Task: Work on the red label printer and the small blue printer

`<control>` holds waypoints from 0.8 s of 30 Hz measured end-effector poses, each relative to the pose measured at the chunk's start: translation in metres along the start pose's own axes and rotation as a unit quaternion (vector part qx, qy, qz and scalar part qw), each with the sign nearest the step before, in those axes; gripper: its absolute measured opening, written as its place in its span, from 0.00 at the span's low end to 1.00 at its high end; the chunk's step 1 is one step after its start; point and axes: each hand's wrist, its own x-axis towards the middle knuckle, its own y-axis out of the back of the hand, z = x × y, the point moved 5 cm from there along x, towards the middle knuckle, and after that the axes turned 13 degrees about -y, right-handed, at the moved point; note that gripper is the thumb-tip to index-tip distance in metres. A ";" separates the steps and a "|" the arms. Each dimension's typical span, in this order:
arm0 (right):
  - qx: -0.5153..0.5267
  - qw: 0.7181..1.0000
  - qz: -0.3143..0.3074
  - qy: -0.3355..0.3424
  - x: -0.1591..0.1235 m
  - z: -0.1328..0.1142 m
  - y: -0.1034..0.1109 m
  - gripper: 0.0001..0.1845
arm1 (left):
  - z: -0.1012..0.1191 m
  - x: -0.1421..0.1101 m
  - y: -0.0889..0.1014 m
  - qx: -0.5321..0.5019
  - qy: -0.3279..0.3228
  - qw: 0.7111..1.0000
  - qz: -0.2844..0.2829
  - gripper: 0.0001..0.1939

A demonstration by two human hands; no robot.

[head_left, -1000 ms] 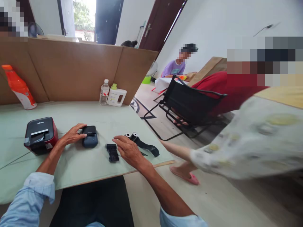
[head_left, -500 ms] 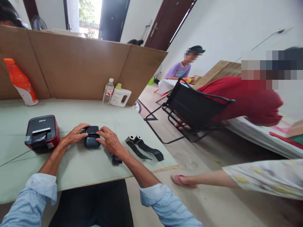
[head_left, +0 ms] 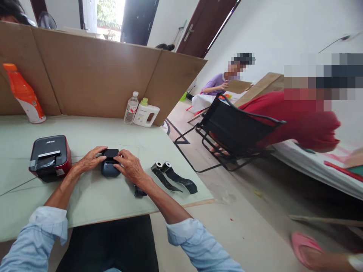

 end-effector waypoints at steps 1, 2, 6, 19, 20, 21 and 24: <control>-0.004 1.000 0.001 0.004 0.000 -0.001 0.000 0.11 | 0.000 0.001 0.000 0.002 0.002 1.000 0.003 0.33; -0.010 1.000 0.002 0.008 0.001 -0.003 0.000 0.11 | 0.000 0.001 0.000 0.005 0.005 1.000 0.008 0.33; -0.038 0.999 -0.009 0.017 0.002 -0.008 0.000 0.09 | 0.000 0.004 -0.001 0.016 0.010 1.000 0.024 0.34; -0.137 0.984 -0.105 -0.037 0.009 -0.021 0.000 0.12 | -0.003 0.007 -0.001 0.032 -0.007 0.999 0.033 0.31; -0.142 0.984 -0.105 -0.036 0.009 -0.022 0.001 0.13 | -0.003 0.007 -0.001 0.032 -0.008 0.999 0.034 0.31; -0.145 0.984 -0.102 -0.035 0.009 -0.023 0.001 0.14 | -0.003 0.007 -0.001 0.032 -0.008 0.999 0.035 0.31; -0.148 0.984 -0.093 -0.030 0.007 -0.024 -0.001 0.14 | -0.002 0.007 -0.001 0.030 -0.004 0.999 0.035 0.31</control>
